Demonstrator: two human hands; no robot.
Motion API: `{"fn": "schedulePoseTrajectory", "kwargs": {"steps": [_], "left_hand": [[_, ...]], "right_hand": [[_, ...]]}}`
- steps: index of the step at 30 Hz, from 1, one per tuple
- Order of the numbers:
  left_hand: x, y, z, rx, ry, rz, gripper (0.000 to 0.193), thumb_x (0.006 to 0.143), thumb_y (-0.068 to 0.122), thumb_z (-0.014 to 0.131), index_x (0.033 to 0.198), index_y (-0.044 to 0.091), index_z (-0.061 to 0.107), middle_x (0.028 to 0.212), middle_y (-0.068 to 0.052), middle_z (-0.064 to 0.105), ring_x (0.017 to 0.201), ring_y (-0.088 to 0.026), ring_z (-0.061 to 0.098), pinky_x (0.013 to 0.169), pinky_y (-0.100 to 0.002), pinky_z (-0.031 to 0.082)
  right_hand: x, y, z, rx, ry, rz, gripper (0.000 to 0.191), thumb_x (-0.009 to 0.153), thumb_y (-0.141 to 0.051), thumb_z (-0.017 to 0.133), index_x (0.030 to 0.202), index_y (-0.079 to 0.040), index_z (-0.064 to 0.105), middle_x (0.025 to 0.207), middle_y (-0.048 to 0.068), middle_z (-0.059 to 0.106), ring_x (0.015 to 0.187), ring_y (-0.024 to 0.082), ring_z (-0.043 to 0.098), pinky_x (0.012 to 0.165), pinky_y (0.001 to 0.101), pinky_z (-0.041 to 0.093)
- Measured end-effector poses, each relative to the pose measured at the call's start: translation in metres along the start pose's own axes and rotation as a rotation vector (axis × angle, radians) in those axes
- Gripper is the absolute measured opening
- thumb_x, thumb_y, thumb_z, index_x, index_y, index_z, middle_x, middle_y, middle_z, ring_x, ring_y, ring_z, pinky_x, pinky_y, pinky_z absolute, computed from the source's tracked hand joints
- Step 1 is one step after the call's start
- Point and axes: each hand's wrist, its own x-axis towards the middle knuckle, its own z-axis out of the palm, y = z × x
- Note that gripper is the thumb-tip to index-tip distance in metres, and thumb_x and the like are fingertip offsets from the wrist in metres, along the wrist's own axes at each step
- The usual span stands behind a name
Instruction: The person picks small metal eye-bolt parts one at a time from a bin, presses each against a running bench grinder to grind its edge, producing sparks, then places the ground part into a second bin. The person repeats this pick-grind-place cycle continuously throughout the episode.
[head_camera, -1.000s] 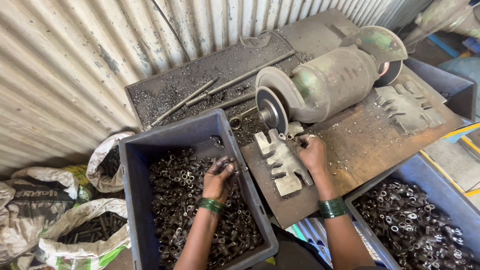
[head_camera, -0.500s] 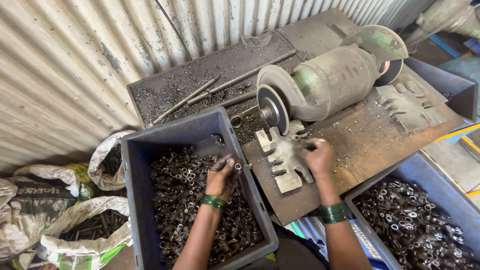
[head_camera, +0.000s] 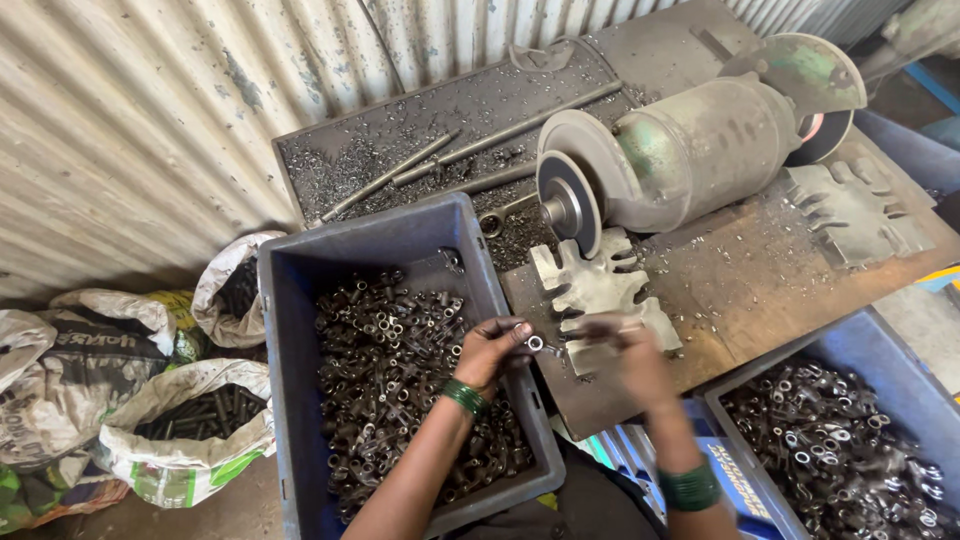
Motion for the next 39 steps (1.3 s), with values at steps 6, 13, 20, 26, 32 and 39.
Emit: {"fn": "schedulePoseTrajectory", "kwargs": {"steps": [6, 13, 20, 26, 32, 39], "left_hand": [[-0.002, 0.013, 0.003, 0.188, -0.002, 0.124, 0.029, 0.083, 0.023, 0.083, 0.106, 0.006, 0.076, 0.096, -0.006, 0.078, 0.079, -0.014, 0.073, 0.066, -0.03, 0.059], [0.02, 0.095, -0.031, 1.194, 0.433, 0.607, 0.019, 0.091, 0.017, 0.071, 0.109, 0.016, 0.08, 0.106, -0.012, 0.078, 0.091, -0.028, 0.075, 0.082, -0.042, 0.061], [0.062, 0.11, -0.028, 2.019, 0.327, 0.581, 0.057, 0.08, 0.011, 0.062, 0.137, 0.017, 0.057, 0.144, -0.006, 0.051, 0.132, -0.035, 0.05, 0.095, -0.056, 0.051], [0.068, 0.101, -0.025, 2.086, 0.482, 0.438, 0.031, 0.096, 0.016, 0.055, 0.125, 0.017, 0.064, 0.136, -0.01, 0.055, 0.126, -0.031, 0.055, 0.095, -0.054, 0.053], [0.047, 0.11, -0.037, 1.814, 0.581, 0.391, 0.041, 0.078, 0.018, 0.073, 0.119, 0.016, 0.066, 0.124, -0.017, 0.055, 0.121, -0.038, 0.054, 0.093, -0.054, 0.052], [0.043, 0.115, -0.065, 1.102, 0.714, 0.667, 0.037, 0.087, 0.015, 0.08, 0.12, 0.006, 0.065, 0.127, -0.026, 0.054, 0.109, -0.043, 0.061, 0.096, -0.049, 0.053]], "right_hand": [[0.011, -0.046, 0.065, -0.47, -0.014, 0.095, 0.043, 0.08, -0.012, 0.081, 0.123, -0.011, 0.074, 0.084, 0.01, 0.077, 0.069, 0.016, 0.068, 0.063, 0.03, 0.056], [0.053, 0.002, -0.026, -0.669, 0.138, -0.023, 0.036, 0.081, -0.007, 0.069, 0.116, -0.005, 0.074, 0.092, 0.021, 0.074, 0.084, 0.033, 0.072, 0.073, 0.042, 0.057], [0.052, 0.007, -0.03, -0.827, 0.341, 0.046, 0.032, 0.081, -0.029, 0.079, 0.104, -0.007, 0.077, 0.089, 0.023, 0.071, 0.082, 0.039, 0.069, 0.075, 0.046, 0.055], [0.059, 0.0, -0.03, -0.865, 0.324, -0.003, 0.03, 0.085, -0.032, 0.078, 0.1, -0.006, 0.077, 0.091, 0.023, 0.069, 0.087, 0.04, 0.066, 0.078, 0.0471, 0.053], [0.071, 0.021, -0.034, -0.917, 0.325, -0.112, 0.031, 0.084, -0.026, 0.076, 0.108, -0.005, 0.075, 0.097, 0.021, 0.071, 0.092, 0.039, 0.068, 0.082, 0.0466, 0.054], [0.074, 0.02, -0.031, -0.969, 0.338, -0.024, 0.033, 0.085, -0.028, 0.076, 0.111, -0.008, 0.076, 0.097, 0.02, 0.072, 0.091, 0.038, 0.069, 0.081, 0.0455, 0.054]]}}
